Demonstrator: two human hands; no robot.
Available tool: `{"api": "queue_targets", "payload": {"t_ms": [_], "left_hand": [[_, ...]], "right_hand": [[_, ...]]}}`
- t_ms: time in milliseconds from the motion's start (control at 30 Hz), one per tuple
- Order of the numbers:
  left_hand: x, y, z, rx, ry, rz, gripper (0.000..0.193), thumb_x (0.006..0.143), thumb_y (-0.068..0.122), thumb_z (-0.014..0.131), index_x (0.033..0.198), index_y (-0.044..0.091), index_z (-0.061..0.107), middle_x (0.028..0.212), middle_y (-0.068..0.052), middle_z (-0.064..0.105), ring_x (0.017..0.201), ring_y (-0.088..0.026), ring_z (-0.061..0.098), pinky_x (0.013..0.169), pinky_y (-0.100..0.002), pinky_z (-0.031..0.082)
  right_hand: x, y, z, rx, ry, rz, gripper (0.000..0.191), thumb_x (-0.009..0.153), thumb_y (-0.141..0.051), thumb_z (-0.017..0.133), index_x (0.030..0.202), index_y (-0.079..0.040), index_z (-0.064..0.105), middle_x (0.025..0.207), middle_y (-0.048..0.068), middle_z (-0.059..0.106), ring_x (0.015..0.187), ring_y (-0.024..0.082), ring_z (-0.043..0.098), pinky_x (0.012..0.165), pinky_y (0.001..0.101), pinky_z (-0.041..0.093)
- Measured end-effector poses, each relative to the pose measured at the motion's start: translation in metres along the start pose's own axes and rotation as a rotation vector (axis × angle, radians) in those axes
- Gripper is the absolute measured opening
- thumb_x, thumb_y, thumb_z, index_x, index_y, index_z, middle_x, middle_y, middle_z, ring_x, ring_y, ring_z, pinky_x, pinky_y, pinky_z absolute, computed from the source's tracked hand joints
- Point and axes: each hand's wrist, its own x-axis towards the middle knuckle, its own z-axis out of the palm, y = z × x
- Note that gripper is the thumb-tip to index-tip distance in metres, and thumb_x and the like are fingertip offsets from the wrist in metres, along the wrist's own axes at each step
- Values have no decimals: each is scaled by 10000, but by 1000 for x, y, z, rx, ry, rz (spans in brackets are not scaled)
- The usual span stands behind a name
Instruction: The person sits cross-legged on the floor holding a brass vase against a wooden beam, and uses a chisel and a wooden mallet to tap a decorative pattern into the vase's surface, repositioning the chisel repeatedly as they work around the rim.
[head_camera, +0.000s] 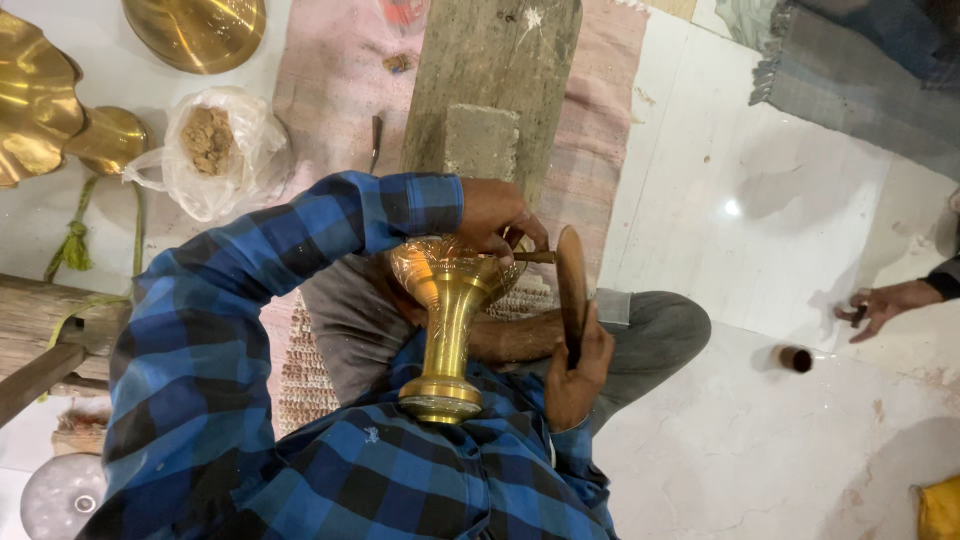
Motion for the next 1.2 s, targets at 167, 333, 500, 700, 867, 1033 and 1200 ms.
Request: {"api": "queue_targets", "payload": {"t_ms": [167, 333, 500, 700, 867, 1033, 1200], "left_hand": [[0, 1, -1, -5, 58, 39, 547, 810, 199, 818, 1334, 194, 663, 945, -72, 787, 783, -234, 753, 719, -411, 575], [-2, 7, -2, 21, -24, -47, 489, 870, 186, 759, 1347, 236, 663, 937, -49, 801, 794, -203, 762, 749, -401, 582], [-2, 14, -4, 47, -26, -64, 495, 866, 211, 760, 1348, 238, 652, 947, -43, 798, 799, -192, 758, 754, -402, 585], [-4, 17, -7, 34, -21, -49, 498, 861, 203, 774, 1345, 252, 667, 936, -43, 802, 803, -197, 757, 765, -412, 580], [-5, 19, -6, 51, -28, -82, 489, 870, 213, 764, 1345, 256, 658, 970, -25, 793, 818, -196, 755, 784, -411, 581], [-2, 21, -1, 75, -43, -66, 427, 851, 218, 782, 1270, 223, 695, 973, -13, 795, 822, -189, 743, 799, -420, 569], [-4, 22, -3, 99, -71, -110, 415, 892, 148, 728, 1292, 254, 698, 949, -9, 802, 806, -182, 763, 770, -409, 593]], "right_hand": [[2, 5, 7, 360, 171, -92, 661, 1031, -53, 626, 1574, 122, 292, 1615, 295, 367, 1516, 363, 352, 1252, 419, 273], [-3, -3, 6, 313, 145, 88, 674, 1015, -109, 604, 1613, 56, 339, 1488, 266, 458, 1385, 335, 479, 1186, 392, 385], [0, -6, 0, -10, 67, -25, 674, 953, -66, 604, 1605, -58, 433, 1327, 218, 531, 1212, 314, 569, 1064, 418, 479], [3, 1, -1, 43, 45, -160, 513, 1016, -86, 628, 1509, -67, 485, 1323, 196, 555, 1230, 332, 570, 1078, 457, 475], [-2, -5, 5, 391, 241, -64, 636, 1042, -79, 619, 1598, -42, 309, 1476, 227, 426, 1373, 375, 447, 1155, 483, 361], [-5, -12, 1, 183, 101, 42, 644, 1001, -114, 596, 1599, -50, 367, 1466, 220, 458, 1327, 356, 506, 1110, 440, 436], [-6, -11, -1, 5, -88, 130, 674, 1008, -172, 575, 1646, -69, 383, 1525, 207, 461, 1374, 323, 510, 1157, 390, 435]]}}
